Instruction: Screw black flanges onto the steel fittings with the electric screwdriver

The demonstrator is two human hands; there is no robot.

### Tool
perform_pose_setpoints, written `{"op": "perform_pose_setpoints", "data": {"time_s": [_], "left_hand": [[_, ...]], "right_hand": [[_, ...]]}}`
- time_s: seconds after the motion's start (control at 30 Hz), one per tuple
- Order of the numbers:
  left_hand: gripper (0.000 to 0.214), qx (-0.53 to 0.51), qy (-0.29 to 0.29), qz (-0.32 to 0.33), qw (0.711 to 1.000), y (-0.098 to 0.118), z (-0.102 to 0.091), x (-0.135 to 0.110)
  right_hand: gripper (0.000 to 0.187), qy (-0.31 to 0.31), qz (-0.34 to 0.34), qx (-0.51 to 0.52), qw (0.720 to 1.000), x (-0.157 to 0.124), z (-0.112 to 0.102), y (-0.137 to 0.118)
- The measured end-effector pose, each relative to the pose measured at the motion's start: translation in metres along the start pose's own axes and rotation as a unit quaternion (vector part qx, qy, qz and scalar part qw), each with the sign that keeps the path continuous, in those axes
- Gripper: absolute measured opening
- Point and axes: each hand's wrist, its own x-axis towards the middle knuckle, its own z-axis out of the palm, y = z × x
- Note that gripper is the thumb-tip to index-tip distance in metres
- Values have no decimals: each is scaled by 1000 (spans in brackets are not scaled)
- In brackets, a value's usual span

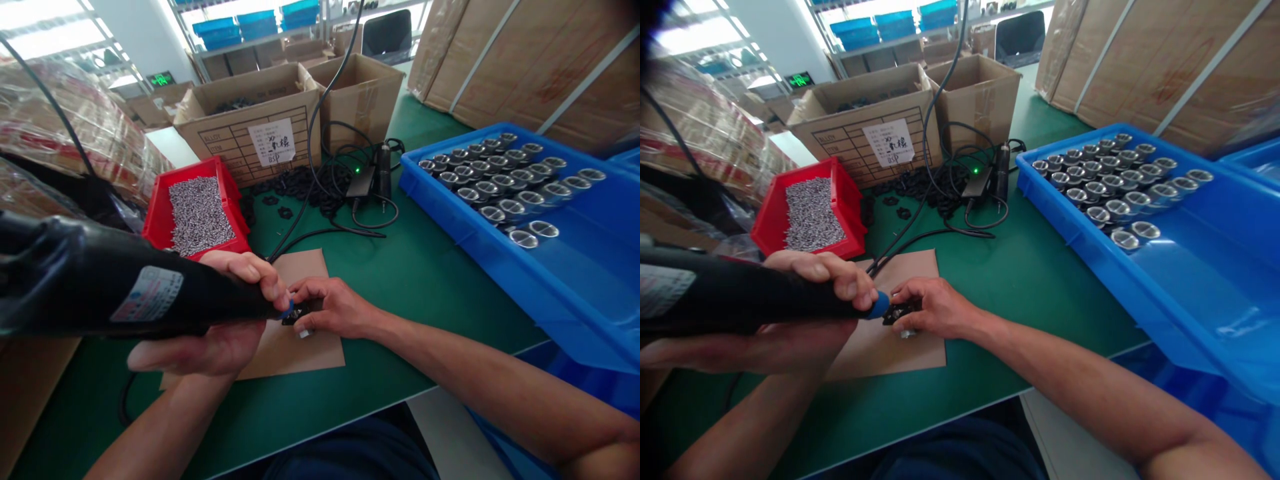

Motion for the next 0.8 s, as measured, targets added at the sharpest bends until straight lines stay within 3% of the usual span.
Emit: {"op": "perform_pose_setpoints", "data": {"time_s": [0.17, 0.47, 0.63, 0.8], "left_hand": [[67, -11, -3, -39, 999, 9, -5, -5], [66, -49, -27, -4, 998, 0, 0, -5], [67, -36, 17, -42, 998, 8, 5, -9], [68, -38, -3, -43, 998, 9, 3, -11]], "right_hand": [[36, 1, 2, 5, 1000, -1, 0, 2], [33, -2, 16, 16, 1000, -1, 0, -3], [34, 1, 14, 6, 1000, 0, 0, -2], [36, 0, 13, -2, 1000, 0, 0, -1]]}}
